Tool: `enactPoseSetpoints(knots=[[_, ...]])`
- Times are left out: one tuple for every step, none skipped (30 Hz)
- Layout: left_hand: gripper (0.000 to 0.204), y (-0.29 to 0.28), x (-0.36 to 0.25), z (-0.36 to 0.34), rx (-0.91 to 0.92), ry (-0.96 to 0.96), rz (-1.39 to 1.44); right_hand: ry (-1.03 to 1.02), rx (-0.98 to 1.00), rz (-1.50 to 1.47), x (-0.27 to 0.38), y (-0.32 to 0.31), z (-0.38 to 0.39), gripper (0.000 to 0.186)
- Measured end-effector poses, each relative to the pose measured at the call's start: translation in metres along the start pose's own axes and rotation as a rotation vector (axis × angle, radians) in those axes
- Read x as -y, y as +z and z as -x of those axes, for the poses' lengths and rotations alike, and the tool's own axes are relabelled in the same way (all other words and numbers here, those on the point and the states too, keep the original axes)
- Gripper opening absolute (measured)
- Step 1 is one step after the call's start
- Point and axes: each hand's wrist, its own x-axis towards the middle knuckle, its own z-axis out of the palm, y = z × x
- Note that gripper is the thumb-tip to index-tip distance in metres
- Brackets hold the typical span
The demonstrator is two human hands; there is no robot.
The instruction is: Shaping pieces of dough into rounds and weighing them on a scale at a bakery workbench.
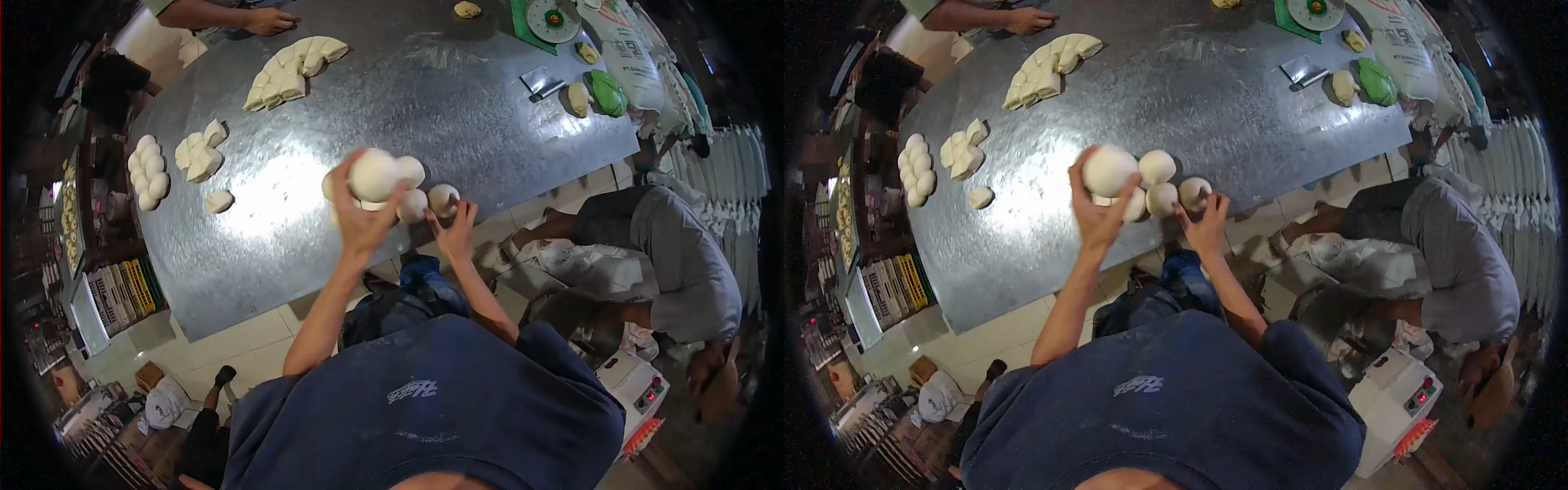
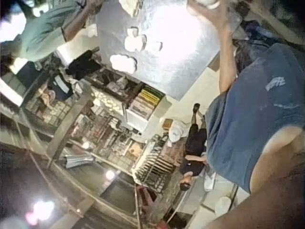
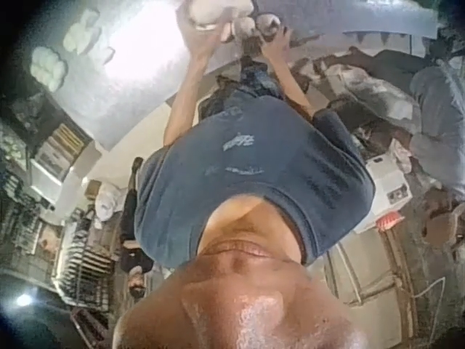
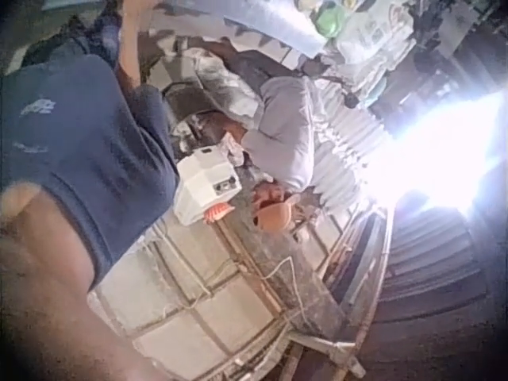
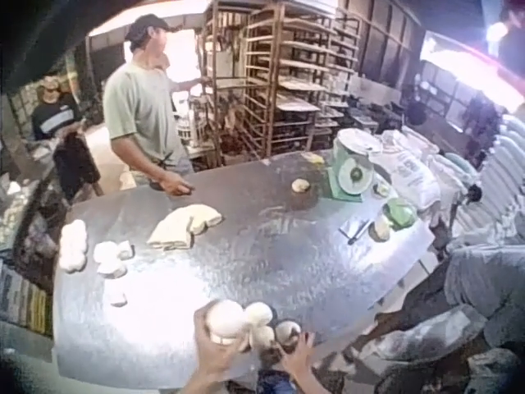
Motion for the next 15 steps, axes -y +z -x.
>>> enactPoseSetpoints(knots=[[0.067, 0.021, 0.007, -0.006, 0.069, 0.065, -0.048, 0.028, 0.016, -0.015, -0.005, -0.002, -0.001, 0.052], [0.066, 0.042, 0.018, -0.012, 0.126, 0.145, -0.107, 0.123, 0.062, -0.063, -0.011, -0.007, -0.004, 0.055], [0.063, 0.062, 0.032, -0.018, 0.184, 0.181, -0.151, 0.136, 0.130, -0.038, -0.018, -0.013, -0.009, 0.055], [0.065, 0.076, 0.045, -0.021, 0.280, 0.185, -0.266, 0.246, 0.099, -0.201, -0.025, -0.021, -0.017, 0.056], [0.067, 0.084, 0.056, -0.025, 0.406, 0.129, -0.403, 0.359, 0.066, -0.362, -0.029, -0.028, -0.025, 0.057], [0.067, 0.085, 0.066, -0.028, 0.379, 0.127, -0.394, 0.473, 0.155, -0.284, -0.035, -0.037, -0.037, 0.068], [0.070, 0.081, 0.073, -0.030, 0.345, 0.152, -0.599, 0.436, 0.149, -0.255, -0.037, -0.043, -0.046, 0.068], [0.074, 0.070, 0.075, -0.032, 0.363, 0.115, -0.840, 0.417, 0.265, -0.218, -0.039, -0.051, -0.059, 0.072], [0.079, 0.054, 0.075, -0.033, 0.291, 0.111, -0.793, 0.401, 0.374, -0.172, -0.038, -0.055, -0.069, 0.077], [0.084, 0.033, 0.071, -0.035, 0.278, 0.026, -0.794, 0.390, 0.479, -0.121, -0.036, -0.061, -0.082, 0.092], [0.089, 0.009, 0.063, -0.036, 0.243, -0.044, -0.849, 0.367, 0.504, -0.144, -0.032, -0.064, -0.093, 0.092], [0.094, -0.011, 0.055, -0.036, 0.176, -0.106, -0.909, 0.330, 0.616, -0.120, -0.027, -0.066, -0.105, 0.097], [0.094, -0.029, 0.048, -0.037, 0.188, -0.160, -0.930, 0.274, 0.705, -0.088, -0.021, -0.067, -0.115, 0.102], [0.097, -0.045, 0.042, -0.038, 0.241, -0.238, -0.939, 0.244, 0.761, -0.085, -0.015, -0.067, -0.123, 0.107], [0.101, -0.056, 0.038, -0.038, 0.296, -0.314, -0.943, 0.282, 0.835, -0.067, -0.009, -0.065, -0.132, 0.107]])
